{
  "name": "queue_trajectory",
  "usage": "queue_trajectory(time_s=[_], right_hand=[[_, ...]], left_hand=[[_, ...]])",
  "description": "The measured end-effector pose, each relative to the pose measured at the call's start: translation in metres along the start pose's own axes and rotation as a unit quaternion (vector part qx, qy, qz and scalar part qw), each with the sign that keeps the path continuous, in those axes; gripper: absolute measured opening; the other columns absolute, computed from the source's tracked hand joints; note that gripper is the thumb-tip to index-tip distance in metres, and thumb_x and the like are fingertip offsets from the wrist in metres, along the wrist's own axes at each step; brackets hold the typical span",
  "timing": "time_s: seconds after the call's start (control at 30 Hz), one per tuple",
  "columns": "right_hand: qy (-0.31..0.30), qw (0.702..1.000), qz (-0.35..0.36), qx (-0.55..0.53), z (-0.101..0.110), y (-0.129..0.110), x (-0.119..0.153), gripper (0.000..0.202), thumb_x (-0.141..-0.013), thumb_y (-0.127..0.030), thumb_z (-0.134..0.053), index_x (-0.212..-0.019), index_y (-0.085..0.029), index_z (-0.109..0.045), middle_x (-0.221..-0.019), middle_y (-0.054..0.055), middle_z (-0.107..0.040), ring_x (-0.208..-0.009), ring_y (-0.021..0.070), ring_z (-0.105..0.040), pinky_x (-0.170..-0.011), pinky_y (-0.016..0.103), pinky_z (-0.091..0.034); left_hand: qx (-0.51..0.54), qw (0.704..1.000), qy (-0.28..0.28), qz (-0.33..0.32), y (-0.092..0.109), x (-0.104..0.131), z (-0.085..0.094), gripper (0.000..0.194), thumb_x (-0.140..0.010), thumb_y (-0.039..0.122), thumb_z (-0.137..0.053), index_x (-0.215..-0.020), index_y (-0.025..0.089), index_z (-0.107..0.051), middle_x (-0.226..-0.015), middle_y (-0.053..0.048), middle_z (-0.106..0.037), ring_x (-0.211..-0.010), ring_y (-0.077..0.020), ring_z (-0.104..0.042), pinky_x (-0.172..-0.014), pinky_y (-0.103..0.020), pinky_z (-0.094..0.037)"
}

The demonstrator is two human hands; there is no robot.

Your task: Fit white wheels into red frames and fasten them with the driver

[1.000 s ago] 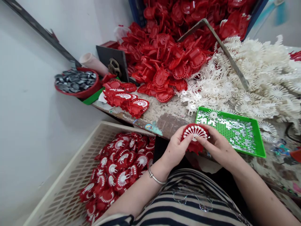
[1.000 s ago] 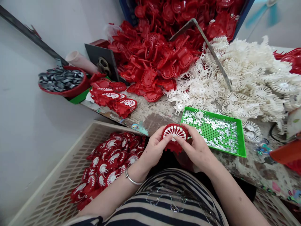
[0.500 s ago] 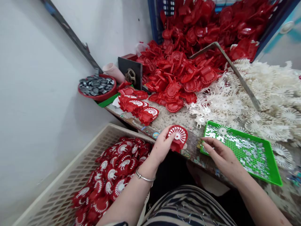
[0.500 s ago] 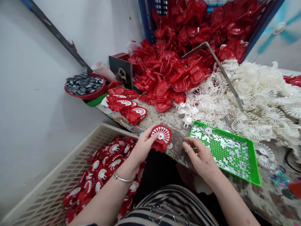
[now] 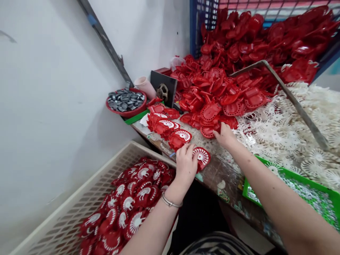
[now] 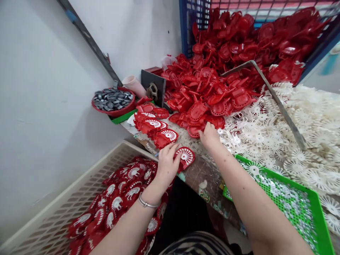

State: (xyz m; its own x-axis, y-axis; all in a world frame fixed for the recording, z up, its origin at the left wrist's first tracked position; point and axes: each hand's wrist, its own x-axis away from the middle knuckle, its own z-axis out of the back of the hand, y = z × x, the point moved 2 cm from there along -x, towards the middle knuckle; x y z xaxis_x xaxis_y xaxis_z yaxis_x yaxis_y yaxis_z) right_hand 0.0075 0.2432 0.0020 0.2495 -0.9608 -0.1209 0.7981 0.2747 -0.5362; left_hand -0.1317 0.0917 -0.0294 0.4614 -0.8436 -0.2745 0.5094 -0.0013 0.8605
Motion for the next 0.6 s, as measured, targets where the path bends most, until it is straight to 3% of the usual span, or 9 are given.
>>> queue_trajectory(time_s=[0.13, 0.2, 0.3, 0.43, 0.6], right_hand=[[-0.011, 0.999, -0.04, -0.003, -0.001, 0.01, -0.01, 0.052, -0.08, -0.029, -0.07, -0.125, -0.007, -0.057, -0.116, 0.019, -0.063, -0.104, 0.0292, -0.062, -0.091, 0.041, -0.048], [-0.02, 0.998, -0.055, -0.015, 0.003, 0.014, -0.011, 0.041, -0.076, -0.03, -0.073, -0.111, -0.012, -0.064, -0.097, 0.01, -0.068, -0.088, 0.024, -0.064, -0.082, 0.036, -0.049], [-0.02, 0.996, -0.069, -0.046, 0.017, 0.017, -0.01, 0.028, -0.07, -0.032, -0.077, -0.09, -0.016, -0.067, -0.072, 0.001, -0.063, -0.068, 0.0176, -0.058, -0.07, 0.03, -0.046], [0.025, 0.99, -0.085, -0.105, 0.046, 0.022, -0.004, 0.031, -0.07, -0.038, -0.074, -0.088, -0.015, -0.065, -0.066, -0.002, -0.058, -0.06, 0.0138, -0.051, -0.06, 0.027, -0.041], [0.107, 0.976, -0.119, -0.147, 0.098, 0.05, 0.014, 0.035, -0.071, -0.041, -0.07, -0.092, -0.015, -0.061, -0.066, -0.002, -0.054, -0.056, 0.0125, -0.045, -0.054, 0.026, -0.036]], left_hand=[[-0.053, 0.993, 0.046, -0.1, 0.006, 0.021, 0.005, 0.025, -0.089, 0.024, -0.058, -0.11, 0.019, -0.071, -0.117, -0.014, -0.067, -0.11, -0.0281, -0.059, -0.103, -0.047, -0.042], [-0.065, 0.988, 0.059, -0.13, 0.011, 0.028, 0.008, 0.023, -0.09, 0.021, -0.057, -0.11, 0.02, -0.07, -0.116, -0.012, -0.068, -0.109, -0.0256, -0.061, -0.101, -0.044, -0.043], [-0.08, 0.979, 0.084, -0.168, 0.019, 0.032, 0.012, 0.023, -0.091, 0.016, -0.056, -0.11, 0.02, -0.068, -0.114, -0.01, -0.068, -0.107, -0.0232, -0.061, -0.099, -0.042, -0.046], [-0.094, 0.969, 0.097, -0.206, 0.03, 0.031, 0.014, 0.021, -0.09, 0.012, -0.057, -0.108, 0.016, -0.068, -0.11, -0.011, -0.069, -0.104, -0.0213, -0.061, -0.097, -0.039, -0.047], [-0.029, 0.979, 0.069, -0.188, 0.042, 0.034, 0.012, 0.019, -0.091, 0.014, -0.057, -0.106, 0.016, -0.069, -0.109, -0.01, -0.071, -0.105, -0.0205, -0.063, -0.097, -0.037, -0.049]])
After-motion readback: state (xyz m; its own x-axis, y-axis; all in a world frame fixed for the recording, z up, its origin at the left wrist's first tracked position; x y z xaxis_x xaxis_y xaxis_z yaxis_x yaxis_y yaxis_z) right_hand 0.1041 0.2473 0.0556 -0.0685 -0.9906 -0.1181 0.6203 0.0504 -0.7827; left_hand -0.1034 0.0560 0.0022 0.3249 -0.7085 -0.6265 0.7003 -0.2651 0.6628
